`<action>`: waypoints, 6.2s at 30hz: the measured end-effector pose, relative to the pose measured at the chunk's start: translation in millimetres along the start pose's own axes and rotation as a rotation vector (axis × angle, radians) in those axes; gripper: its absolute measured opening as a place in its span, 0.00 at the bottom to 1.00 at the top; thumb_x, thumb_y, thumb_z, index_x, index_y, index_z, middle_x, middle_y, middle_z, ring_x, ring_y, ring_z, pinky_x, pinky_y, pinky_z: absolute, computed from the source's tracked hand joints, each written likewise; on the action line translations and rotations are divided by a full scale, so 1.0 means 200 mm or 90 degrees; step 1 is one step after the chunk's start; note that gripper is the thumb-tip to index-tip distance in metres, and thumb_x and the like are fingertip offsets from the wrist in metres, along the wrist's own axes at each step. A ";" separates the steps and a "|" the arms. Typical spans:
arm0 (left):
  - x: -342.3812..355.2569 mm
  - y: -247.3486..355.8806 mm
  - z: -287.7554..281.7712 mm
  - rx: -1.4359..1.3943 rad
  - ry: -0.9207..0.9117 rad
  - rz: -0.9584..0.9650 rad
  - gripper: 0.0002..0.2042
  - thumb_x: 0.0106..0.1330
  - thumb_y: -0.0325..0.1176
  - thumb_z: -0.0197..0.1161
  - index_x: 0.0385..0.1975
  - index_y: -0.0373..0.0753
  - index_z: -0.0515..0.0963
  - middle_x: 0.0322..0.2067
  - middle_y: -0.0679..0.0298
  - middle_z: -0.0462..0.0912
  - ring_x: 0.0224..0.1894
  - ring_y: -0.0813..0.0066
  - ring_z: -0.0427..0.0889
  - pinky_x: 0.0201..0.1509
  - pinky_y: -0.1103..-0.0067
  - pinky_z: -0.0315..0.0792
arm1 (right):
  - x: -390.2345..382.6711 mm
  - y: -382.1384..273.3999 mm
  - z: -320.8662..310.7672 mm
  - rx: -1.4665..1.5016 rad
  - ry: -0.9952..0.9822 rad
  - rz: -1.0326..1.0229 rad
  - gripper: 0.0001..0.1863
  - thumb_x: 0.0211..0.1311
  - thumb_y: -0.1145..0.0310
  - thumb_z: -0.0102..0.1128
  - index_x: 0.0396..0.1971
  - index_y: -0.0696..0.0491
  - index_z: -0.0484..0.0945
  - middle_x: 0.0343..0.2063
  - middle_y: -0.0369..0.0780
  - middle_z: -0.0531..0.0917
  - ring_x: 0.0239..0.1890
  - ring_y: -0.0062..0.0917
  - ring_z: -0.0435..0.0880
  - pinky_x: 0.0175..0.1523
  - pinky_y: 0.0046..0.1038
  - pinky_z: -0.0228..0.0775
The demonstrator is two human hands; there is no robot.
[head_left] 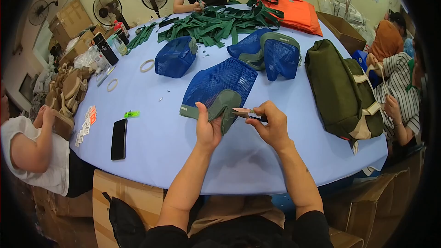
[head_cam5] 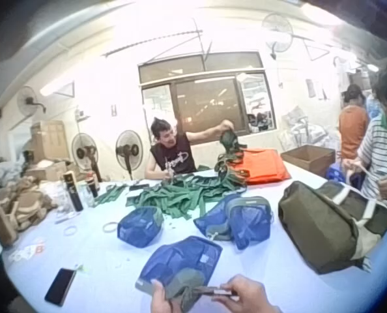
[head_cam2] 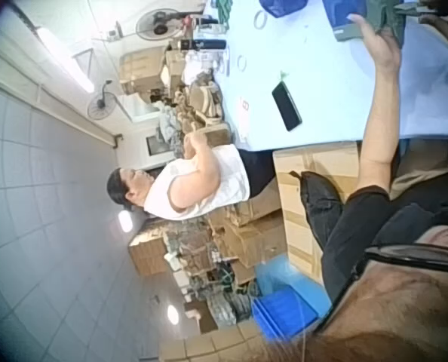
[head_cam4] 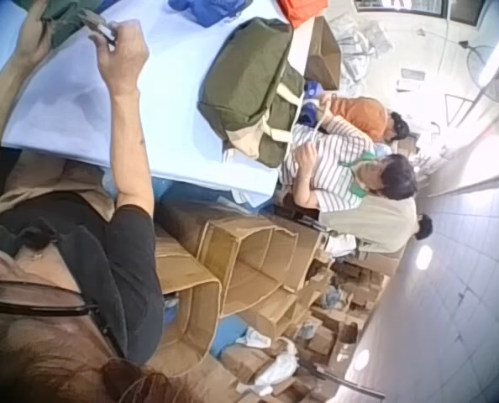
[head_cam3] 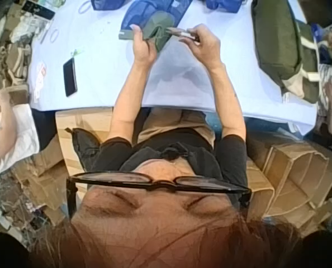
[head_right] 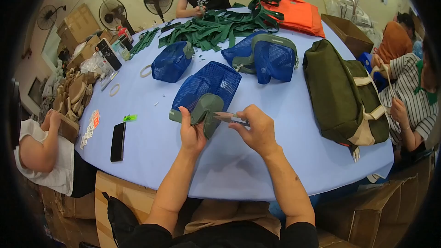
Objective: Trimming excess threads from blue mesh bags using snips.
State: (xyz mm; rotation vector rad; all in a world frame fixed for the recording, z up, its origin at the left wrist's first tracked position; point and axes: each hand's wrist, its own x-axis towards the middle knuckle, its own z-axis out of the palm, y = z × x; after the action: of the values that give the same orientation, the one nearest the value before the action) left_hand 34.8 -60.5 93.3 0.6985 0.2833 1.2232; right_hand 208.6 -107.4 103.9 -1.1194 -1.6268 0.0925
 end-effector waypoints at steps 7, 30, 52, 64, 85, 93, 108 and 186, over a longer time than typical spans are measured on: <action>0.00 0.00 0.01 -0.016 -0.021 -0.004 0.33 0.65 0.56 0.30 0.50 0.29 0.65 0.47 0.54 0.72 0.50 0.66 0.71 0.54 0.74 0.65 | 0.00 0.00 0.01 0.010 -0.010 -0.019 0.16 0.36 0.70 0.70 0.23 0.56 0.71 0.21 0.39 0.75 0.21 0.30 0.76 0.25 0.25 0.68; 0.00 -0.01 0.00 -0.021 -0.029 -0.025 0.33 0.64 0.57 0.30 0.51 0.30 0.64 0.49 0.54 0.70 0.52 0.65 0.70 0.56 0.73 0.63 | -0.02 0.03 0.03 0.082 0.015 0.040 0.16 0.39 0.69 0.70 0.26 0.56 0.70 0.20 0.37 0.74 0.19 0.24 0.74 0.24 0.22 0.66; -0.01 -0.03 0.09 0.049 0.050 0.040 0.38 0.61 0.63 0.26 0.52 0.33 0.63 0.51 0.58 0.69 0.54 0.67 0.66 0.59 0.73 0.57 | 0.01 0.01 -0.02 0.266 -0.203 0.373 0.09 0.44 0.74 0.64 0.23 0.56 0.71 0.17 0.31 0.75 0.21 0.12 0.68 0.28 0.16 0.61; 0.01 0.00 0.03 -0.044 0.064 0.041 0.35 0.63 0.60 0.28 0.53 0.33 0.62 0.51 0.58 0.68 0.54 0.66 0.66 0.58 0.73 0.60 | 0.01 -0.06 -0.02 0.219 -0.208 0.295 0.20 0.44 0.69 0.65 0.37 0.54 0.67 0.26 0.39 0.77 0.28 0.20 0.74 0.35 0.21 0.64; 0.00 0.02 0.01 -0.105 0.068 0.011 0.32 0.64 0.57 0.29 0.53 0.34 0.62 0.51 0.56 0.68 0.54 0.63 0.66 0.59 0.70 0.60 | 0.00 0.00 0.06 0.078 -0.090 0.016 0.16 0.34 0.77 0.68 0.26 0.57 0.72 0.24 0.39 0.74 0.26 0.29 0.76 0.28 0.25 0.70; 0.00 0.02 0.03 -0.102 0.072 0.013 0.32 0.64 0.58 0.29 0.52 0.33 0.63 0.50 0.57 0.69 0.53 0.65 0.67 0.57 0.72 0.61 | -0.01 0.01 0.05 0.092 -0.101 0.040 0.15 0.35 0.77 0.67 0.26 0.57 0.72 0.23 0.39 0.74 0.25 0.28 0.75 0.27 0.24 0.70; 0.00 0.03 0.04 -0.103 0.074 -0.008 0.34 0.63 0.59 0.28 0.52 0.33 0.63 0.50 0.57 0.69 0.53 0.66 0.67 0.58 0.72 0.60 | -0.01 0.00 0.06 0.091 -0.082 0.040 0.15 0.34 0.78 0.67 0.25 0.57 0.72 0.23 0.40 0.74 0.25 0.29 0.75 0.28 0.25 0.69; -0.03 -0.08 0.08 0.361 0.036 -0.009 0.17 0.54 0.27 0.62 0.43 0.32 0.72 0.40 0.63 0.75 0.42 0.76 0.72 0.48 0.82 0.66 | -0.03 0.00 0.07 0.491 -0.024 0.286 0.07 0.60 0.76 0.45 0.38 0.56 0.61 0.32 0.40 0.77 0.38 0.18 0.74 0.45 0.18 0.63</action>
State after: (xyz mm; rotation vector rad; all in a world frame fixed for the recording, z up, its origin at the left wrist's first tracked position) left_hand 53.6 -74.0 93.8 1.1459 0.6974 1.1547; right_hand 195.9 -105.2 94.1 -0.8408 -1.1636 0.9529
